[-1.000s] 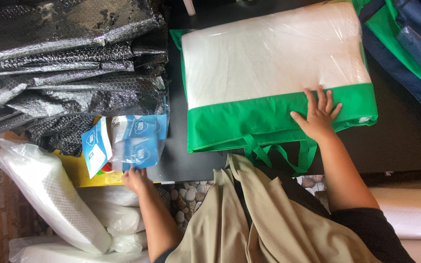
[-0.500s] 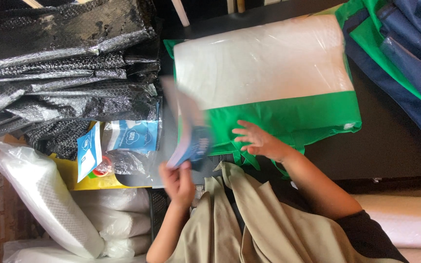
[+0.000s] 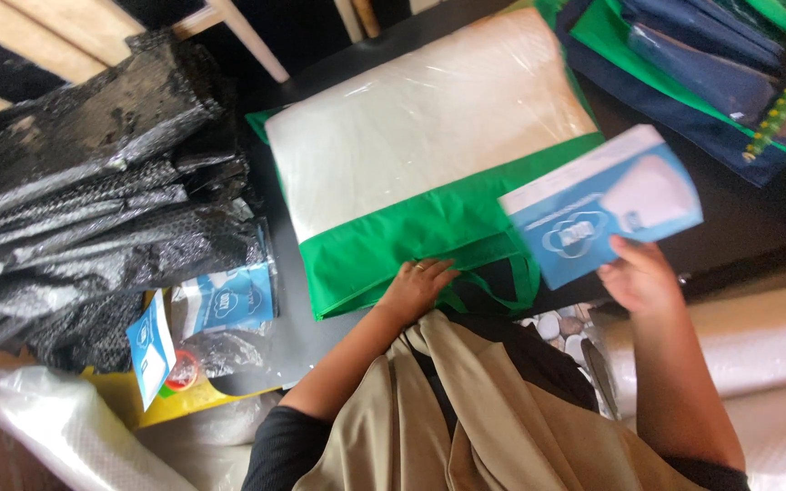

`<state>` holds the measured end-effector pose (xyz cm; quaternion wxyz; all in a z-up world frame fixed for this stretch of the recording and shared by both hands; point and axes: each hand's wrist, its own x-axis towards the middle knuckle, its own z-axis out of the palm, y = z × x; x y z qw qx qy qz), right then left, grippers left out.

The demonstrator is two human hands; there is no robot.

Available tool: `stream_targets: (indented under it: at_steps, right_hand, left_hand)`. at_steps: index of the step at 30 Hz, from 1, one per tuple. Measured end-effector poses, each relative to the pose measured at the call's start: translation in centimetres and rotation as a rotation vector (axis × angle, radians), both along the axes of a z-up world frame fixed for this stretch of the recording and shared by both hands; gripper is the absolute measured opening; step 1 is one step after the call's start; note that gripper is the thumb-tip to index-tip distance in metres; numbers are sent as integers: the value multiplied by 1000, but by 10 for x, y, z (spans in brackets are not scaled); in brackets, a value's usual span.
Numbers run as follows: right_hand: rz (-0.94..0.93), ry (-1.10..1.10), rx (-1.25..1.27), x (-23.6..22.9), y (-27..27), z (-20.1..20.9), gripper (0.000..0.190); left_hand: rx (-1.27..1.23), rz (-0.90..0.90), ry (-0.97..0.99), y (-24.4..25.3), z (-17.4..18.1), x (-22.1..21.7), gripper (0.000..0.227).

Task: The person opens a green tote bag, dusts its interior and exterior with a feather duster, then places a white foam pad inside. They dust the pad, fold the bag around it, and insert a small blue and white card into the clear window. The person dusts the exterior again and folds the bag closed.

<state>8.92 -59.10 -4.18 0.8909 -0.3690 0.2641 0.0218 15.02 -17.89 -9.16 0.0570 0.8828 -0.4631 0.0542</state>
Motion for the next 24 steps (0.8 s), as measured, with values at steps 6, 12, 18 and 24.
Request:
stream_targets:
  at_steps: [6, 12, 18, 24]
  right_hand:
    - [-127, -64, 104, -85, -36, -2, 55]
    - [-50, 5, -96, -114, 0, -101, 6]
    - [96, 98, -96, -56, 116, -51, 24]
    - [149, 95, -173, 27, 162, -80, 23]
  left_hand:
    - [85, -14, 281, 15, 20, 23, 51]
    - [-1140, 172, 886, 47, 147, 37, 13]
    - [-1216, 46, 893, 40, 244, 16, 45]
    - [-955, -207, 813, 23, 275, -15, 22]
